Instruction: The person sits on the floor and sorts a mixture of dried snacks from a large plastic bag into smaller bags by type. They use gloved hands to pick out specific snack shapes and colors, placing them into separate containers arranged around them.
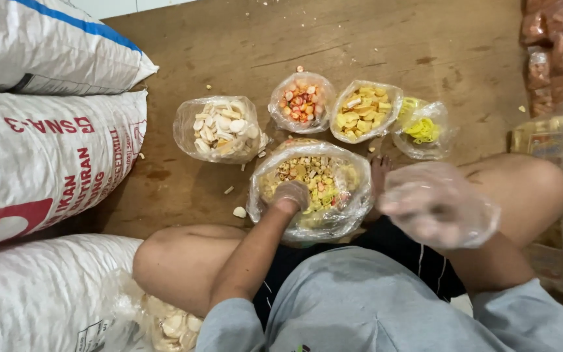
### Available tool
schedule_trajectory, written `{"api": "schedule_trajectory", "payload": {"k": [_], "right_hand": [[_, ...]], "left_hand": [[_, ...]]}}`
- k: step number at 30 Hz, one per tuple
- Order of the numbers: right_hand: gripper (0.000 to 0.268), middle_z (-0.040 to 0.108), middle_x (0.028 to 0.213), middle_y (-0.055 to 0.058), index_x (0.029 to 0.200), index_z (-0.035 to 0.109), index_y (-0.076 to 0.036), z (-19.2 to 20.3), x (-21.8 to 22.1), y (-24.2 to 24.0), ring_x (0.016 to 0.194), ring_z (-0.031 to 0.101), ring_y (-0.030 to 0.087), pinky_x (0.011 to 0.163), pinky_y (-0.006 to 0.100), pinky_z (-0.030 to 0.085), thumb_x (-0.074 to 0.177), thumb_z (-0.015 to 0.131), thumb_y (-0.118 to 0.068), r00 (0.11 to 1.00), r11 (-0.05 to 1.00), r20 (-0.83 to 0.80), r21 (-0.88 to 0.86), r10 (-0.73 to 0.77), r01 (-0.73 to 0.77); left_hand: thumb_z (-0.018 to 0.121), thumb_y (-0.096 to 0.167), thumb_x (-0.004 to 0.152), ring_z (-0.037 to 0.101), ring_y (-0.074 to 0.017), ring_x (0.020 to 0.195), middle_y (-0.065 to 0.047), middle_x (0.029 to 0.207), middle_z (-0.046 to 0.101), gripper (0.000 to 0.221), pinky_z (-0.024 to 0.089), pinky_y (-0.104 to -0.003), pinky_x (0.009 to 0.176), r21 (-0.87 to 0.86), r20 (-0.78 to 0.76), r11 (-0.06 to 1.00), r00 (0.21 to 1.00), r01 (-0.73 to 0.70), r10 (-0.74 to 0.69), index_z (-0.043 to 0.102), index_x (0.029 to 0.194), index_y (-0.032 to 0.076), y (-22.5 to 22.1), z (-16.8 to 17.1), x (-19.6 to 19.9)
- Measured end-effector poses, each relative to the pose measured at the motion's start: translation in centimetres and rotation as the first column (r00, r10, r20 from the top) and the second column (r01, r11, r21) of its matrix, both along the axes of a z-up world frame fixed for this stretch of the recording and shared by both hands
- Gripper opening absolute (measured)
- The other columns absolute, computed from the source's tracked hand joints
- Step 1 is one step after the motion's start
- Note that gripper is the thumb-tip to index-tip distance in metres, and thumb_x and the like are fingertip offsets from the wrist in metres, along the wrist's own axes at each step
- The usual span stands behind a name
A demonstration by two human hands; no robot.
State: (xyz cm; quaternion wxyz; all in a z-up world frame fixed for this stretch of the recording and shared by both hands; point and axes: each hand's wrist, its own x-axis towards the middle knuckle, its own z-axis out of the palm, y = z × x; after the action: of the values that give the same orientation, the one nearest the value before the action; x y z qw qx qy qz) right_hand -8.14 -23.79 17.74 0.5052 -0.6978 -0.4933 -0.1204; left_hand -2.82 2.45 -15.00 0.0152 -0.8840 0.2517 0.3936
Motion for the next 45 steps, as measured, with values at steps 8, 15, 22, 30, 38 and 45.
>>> {"api": "schedule_trajectory", "payload": {"k": [8, 15, 22, 30, 38, 45], "right_hand": [[0.027, 0.066, 0.088, 0.002, 0.109, 0.060, -0.015, 5.7, -0.1, 1.3, 0.072, 0.064, 0.022, 0.064, 0.037, 0.057, 0.105, 0.054, -0.042, 0.958, 0.964, -0.116, 0.088, 0.261, -0.252], [0.026, 0.047, 0.075, 0.004, 0.113, 0.068, -0.013, -1.0, 0.5, 4.2, 0.068, 0.052, 0.022, 0.063, 0.042, 0.046, 0.104, 0.049, -0.028, 0.984, 0.977, -0.173, -0.212, -0.044, 0.006], [0.023, 0.073, 0.085, 0.014, 0.099, 0.070, -0.004, -19.2, 2.5, 8.9, 0.084, 0.074, 0.029, 0.075, 0.043, 0.060, 0.098, 0.056, -0.023, 0.828, 0.805, -0.418, -0.590, -0.374, 0.066], [0.036, 0.075, 0.095, 0.013, 0.103, 0.070, -0.015, -35.9, 0.3, 8.6, 0.096, 0.075, 0.028, 0.089, 0.046, 0.054, 0.101, 0.039, -0.032, 0.786, 0.178, -0.012, -0.976, -0.619, 0.125], [0.029, 0.056, 0.062, 0.027, 0.095, 0.064, 0.014, -50.3, -1.2, 7.9, 0.054, 0.060, 0.045, 0.044, 0.056, 0.047, 0.085, 0.042, -0.002, 0.680, 0.203, 0.686, -0.649, -0.259, 0.733], [0.018, 0.051, 0.057, 0.020, 0.079, 0.064, 0.003, -46.6, -1.1, 8.5, 0.047, 0.054, 0.040, 0.038, 0.053, 0.040, 0.082, 0.046, 0.006, 0.715, 0.222, 0.655, -0.680, -0.242, 0.698]], "left_hand": [[0.037, 0.017, 0.099, 0.063, -0.0183, 0.076, -0.009, 0.092, 0.068, 0.034, 0.054, -0.030, 0.061, 0.098, -0.011, 0.991, 0.996, 0.086, -0.086, 0.067, 0.108, 0.004, 0.1, 4.0, 0.0], [0.056, 0.013, 0.087, 0.077, -0.0371, 0.087, -0.017, 0.083, 0.076, 0.024, 0.063, -0.048, 0.073, -0.121, 0.230, 0.992, 0.971, -0.040, 0.067, 0.074, 0.089, -0.002, 0.7, 0.9, -0.9], [0.059, 0.015, 0.084, 0.078, -0.0279, 0.082, -0.009, 0.076, 0.076, 0.021, 0.063, -0.040, 0.070, -0.220, 0.259, 0.974, 0.966, 0.060, -0.001, 0.078, 0.079, 0.008, 1.1, 0.8, -0.7], [0.053, 0.017, 0.088, 0.078, -0.0281, 0.080, -0.009, 0.078, 0.076, 0.026, 0.061, -0.043, 0.064, -0.076, 0.278, 0.986, 0.953, 0.149, -0.122, 0.078, 0.083, 0.011, 0.2, -3.0, -1.1], [0.051, 0.020, 0.091, 0.078, -0.0262, 0.086, -0.008, 0.086, 0.078, 0.030, 0.062, -0.041, 0.069, 0.018, 0.165, 0.978, 0.964, 0.209, -0.209, 0.080, 0.089, 0.011, 0.3, 1.8, -1.6], [0.054, 0.020, 0.090, 0.077, -0.0346, 0.079, -0.016, 0.079, 0.074, 0.031, 0.061, -0.047, 0.063, -0.123, 0.011, 0.988, 0.995, -0.095, 0.097, 0.078, 0.087, 0.002, -0.2, 1.5, -1.3]]}}
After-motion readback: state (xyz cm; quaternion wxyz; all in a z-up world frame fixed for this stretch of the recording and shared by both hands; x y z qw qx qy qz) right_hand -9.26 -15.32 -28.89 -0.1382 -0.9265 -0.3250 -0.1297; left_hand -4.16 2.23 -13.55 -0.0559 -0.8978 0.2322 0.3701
